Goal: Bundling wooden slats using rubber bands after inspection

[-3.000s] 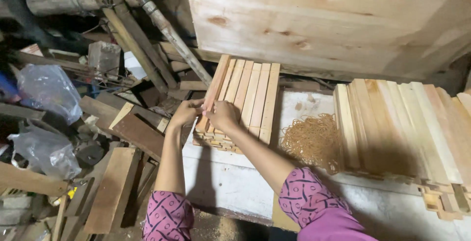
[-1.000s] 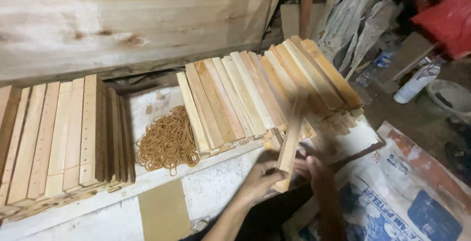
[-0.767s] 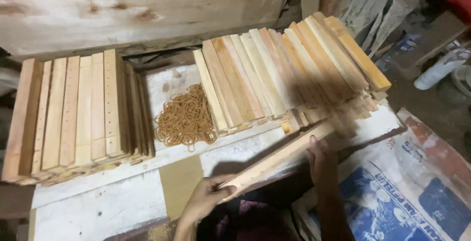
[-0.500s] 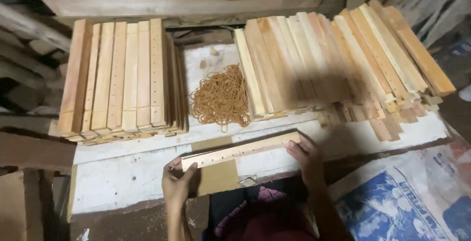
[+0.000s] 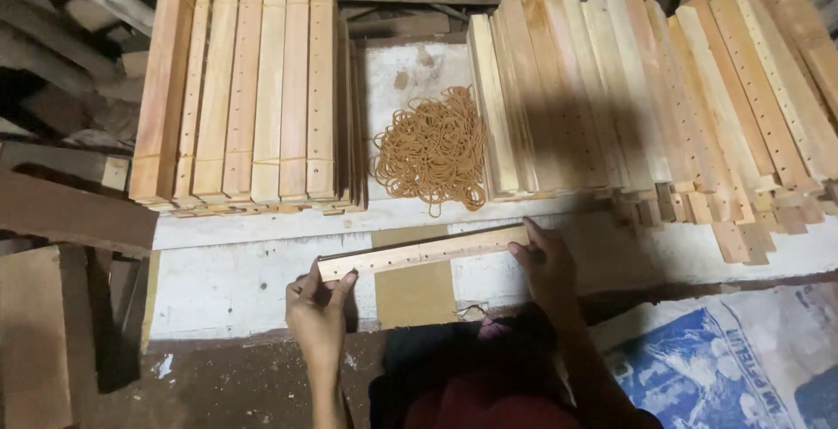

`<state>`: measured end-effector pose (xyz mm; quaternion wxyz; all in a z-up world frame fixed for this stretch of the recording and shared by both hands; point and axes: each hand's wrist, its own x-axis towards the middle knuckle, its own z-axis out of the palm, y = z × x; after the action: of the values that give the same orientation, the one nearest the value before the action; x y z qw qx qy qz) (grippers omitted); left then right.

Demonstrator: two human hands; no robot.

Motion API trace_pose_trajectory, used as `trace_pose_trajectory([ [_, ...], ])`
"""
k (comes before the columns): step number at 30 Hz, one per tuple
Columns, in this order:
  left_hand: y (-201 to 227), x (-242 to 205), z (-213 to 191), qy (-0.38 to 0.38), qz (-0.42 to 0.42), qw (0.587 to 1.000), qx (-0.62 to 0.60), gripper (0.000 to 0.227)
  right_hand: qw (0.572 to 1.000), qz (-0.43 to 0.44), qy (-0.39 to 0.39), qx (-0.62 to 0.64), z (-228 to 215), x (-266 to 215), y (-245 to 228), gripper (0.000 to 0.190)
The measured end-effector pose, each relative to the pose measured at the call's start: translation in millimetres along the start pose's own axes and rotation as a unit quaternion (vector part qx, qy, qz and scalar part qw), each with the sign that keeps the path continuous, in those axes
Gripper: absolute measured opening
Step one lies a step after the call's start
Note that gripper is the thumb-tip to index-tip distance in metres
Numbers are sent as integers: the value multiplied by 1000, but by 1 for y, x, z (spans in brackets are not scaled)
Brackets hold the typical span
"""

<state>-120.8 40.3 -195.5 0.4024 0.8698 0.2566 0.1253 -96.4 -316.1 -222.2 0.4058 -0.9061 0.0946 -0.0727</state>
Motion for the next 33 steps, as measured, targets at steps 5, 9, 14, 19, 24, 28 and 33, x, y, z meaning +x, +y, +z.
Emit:
trace_pose_trajectory([
  [5,-5,10,-5,-36,15,999,-6,57,999,-21,-11,47,-13,0,-27,51],
  [9,-5,12,-5,-40,-6,999,-29,52,999,-35,-8,16,-10,5,-13,52],
  [14,4,9,-10,-46,-15,999,-24,56,999,-29,-8,22,-12,6,-20,56],
  [19,4,7,-4,-3,-21,1000,-9,80,971,-224,73,-46,3,28,-80,31],
  [24,3,-9,8,111,59,984,-127,58,956,-292,27,-19,42,67,-130,15],
  [28,20,-19,29,92,95,980,-147,48,980,-192,-25,-49,79,82,-123,13],
  [33,83,-26,40,12,131,972,-194,32,978,-205,8,29,84,80,-109,19],
])
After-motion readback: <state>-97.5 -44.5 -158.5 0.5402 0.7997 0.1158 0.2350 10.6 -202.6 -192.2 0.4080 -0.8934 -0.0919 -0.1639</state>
